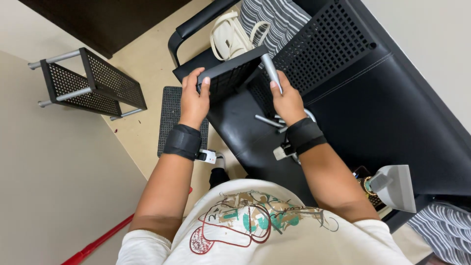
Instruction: The person assembles a black plastic shoe rack by inserting metal poles into the perforated panels. They repeatedly connect and disconnect components, moving parts between a black sofa and the floor. The process involves handling multiple panels and poles, with the final assembled unit placed upright near a doorway.
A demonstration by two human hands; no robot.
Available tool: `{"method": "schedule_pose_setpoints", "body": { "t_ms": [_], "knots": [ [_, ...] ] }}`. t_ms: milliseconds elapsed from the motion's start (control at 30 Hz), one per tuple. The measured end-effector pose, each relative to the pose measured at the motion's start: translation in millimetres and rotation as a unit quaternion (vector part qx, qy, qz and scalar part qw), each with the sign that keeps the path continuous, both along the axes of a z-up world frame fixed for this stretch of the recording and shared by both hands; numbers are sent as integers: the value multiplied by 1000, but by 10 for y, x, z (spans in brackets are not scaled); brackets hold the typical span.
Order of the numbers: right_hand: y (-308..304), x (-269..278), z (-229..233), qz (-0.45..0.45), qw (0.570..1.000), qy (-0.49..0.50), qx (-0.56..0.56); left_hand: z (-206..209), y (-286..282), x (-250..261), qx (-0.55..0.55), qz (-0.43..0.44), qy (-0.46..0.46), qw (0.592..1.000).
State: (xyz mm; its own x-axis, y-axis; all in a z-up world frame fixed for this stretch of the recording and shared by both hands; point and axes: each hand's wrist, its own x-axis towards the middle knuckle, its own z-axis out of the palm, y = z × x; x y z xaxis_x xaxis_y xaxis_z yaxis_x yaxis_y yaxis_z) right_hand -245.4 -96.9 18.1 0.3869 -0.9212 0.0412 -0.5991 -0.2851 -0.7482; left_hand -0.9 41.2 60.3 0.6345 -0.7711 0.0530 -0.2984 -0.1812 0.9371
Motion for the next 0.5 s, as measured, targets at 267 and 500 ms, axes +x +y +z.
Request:
{"method": "schedule_pose_setpoints", "body": {
  "t_ms": [267,500],
  "knots": [
    [-124,58,-3,17,932,-207,296,-282,-101,184,-42,28,-138,989],
    [-102,91,69,20,858,-274,435,-317,-50,224,-19,45,-151,987]
  ]
}}
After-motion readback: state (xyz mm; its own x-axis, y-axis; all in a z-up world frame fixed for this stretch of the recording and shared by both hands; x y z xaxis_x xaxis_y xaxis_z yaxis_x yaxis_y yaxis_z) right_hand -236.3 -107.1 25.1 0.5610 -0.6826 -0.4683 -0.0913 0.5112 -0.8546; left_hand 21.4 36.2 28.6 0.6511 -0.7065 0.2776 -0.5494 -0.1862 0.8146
